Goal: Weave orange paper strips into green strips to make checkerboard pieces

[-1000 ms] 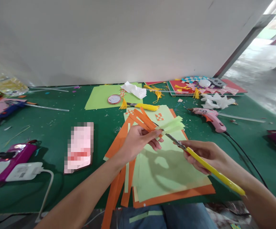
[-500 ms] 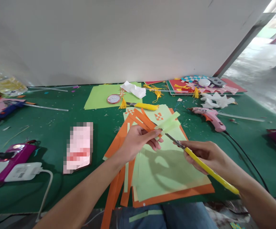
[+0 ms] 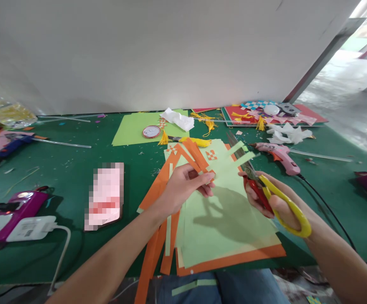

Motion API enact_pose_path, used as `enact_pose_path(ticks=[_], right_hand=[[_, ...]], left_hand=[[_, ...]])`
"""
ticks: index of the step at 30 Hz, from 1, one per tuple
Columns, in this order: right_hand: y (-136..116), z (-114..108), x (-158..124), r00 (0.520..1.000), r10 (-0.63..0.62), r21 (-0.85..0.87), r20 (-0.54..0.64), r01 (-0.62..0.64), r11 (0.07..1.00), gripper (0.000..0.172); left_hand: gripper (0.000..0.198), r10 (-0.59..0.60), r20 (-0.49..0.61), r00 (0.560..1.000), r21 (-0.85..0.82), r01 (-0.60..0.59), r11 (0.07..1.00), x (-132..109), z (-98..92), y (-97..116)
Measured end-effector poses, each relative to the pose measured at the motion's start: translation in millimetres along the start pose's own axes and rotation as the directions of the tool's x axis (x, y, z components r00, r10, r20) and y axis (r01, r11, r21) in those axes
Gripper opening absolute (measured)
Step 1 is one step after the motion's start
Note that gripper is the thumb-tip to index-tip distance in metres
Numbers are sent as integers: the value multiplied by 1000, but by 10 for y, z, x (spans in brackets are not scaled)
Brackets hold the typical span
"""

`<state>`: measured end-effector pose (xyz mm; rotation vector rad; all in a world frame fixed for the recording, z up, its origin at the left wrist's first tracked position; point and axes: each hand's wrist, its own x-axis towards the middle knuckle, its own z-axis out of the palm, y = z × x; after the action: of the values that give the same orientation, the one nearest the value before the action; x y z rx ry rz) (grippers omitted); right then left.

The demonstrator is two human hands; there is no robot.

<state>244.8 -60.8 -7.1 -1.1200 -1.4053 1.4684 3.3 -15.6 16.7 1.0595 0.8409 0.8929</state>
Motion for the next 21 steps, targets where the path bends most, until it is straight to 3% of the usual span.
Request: enact_pose_path(ticks=[3, 8, 13, 17, 21], right_hand=[[63, -58, 33, 998, -3, 40, 62, 1, 999, 82], [90, -86, 29, 999, -37, 160, 4, 36, 986, 79], [25, -78, 49, 988, -5, 220, -153, 39, 975, 61], [-36, -3, 86, 939, -5, 134, -345, 55, 990, 47], [-93, 92, 130, 913, -61, 70, -403, 97, 993, 43]], left_hand=[[16, 46, 10, 999, 67, -47, 997, -8, -10, -4], [26, 99, -40, 994, 171, -91, 981, 1, -35, -3], [28, 101, -33, 994, 190, -93, 977, 8, -42, 7], [27, 85, 8, 996, 146, -85, 986, -3, -39, 12], [27, 91, 20, 996, 83, -92, 992, -2, -36, 14]])
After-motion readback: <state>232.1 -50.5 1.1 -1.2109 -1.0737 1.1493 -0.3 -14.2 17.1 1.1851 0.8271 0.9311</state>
